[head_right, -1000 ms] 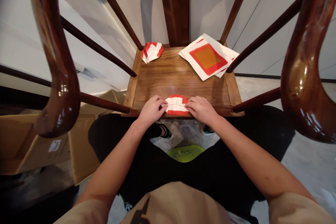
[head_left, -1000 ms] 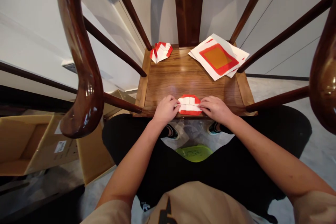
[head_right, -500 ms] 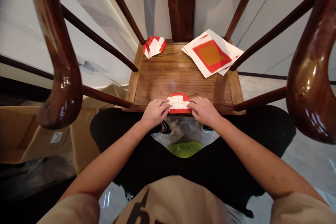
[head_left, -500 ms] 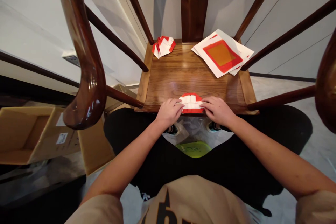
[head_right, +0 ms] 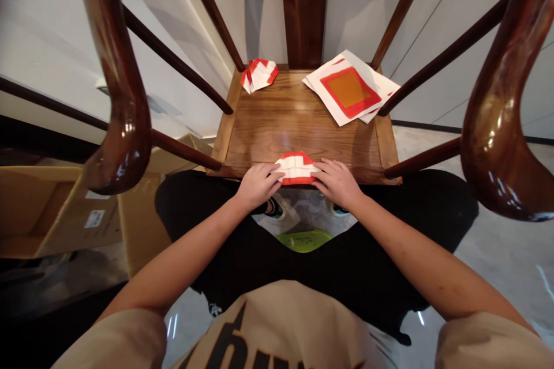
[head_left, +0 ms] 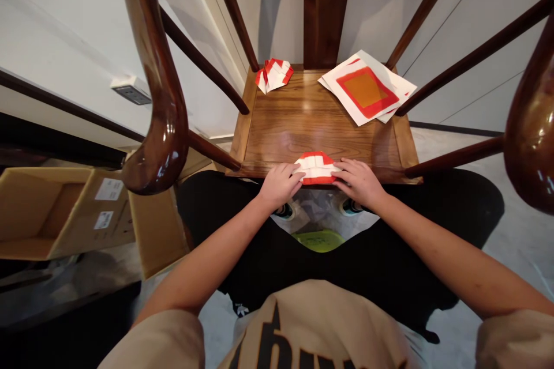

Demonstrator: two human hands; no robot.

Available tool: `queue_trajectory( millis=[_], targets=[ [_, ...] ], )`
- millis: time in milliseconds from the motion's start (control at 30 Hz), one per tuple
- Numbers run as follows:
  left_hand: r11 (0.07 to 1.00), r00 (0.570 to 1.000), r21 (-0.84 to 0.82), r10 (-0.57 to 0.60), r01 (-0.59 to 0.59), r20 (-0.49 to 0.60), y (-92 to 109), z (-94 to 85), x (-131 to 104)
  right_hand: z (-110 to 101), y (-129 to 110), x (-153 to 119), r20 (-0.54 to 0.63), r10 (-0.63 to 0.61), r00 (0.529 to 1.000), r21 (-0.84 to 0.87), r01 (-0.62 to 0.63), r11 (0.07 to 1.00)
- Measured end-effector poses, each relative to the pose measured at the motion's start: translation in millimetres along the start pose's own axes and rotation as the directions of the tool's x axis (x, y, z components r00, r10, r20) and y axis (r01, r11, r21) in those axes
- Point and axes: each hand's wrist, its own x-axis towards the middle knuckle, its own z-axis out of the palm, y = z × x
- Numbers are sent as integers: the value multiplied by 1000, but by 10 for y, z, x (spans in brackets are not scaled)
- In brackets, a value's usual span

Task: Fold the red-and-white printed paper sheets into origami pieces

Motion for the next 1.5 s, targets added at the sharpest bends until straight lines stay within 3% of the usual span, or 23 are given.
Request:
queue_trajectory(
  millis=[467,600,833,1500],
  targets=[
    [999,982,-1,53,-54,-183,-48,4,28,72,-32,44,-138,78,987,40,-73,997],
    [999,989,23,41,-38,-141,-10,-14,43,76,-35,45,-156,53,986,2,-53,999],
    [992,997,123,34,-25,-69,81,-38,65,80,-7,60,-83,-57,995,-95,49,994],
    [968,997,250,-35,16,70,299,-27,67,84,-146,55,-9,-17,1000,-202,15,979]
  ],
)
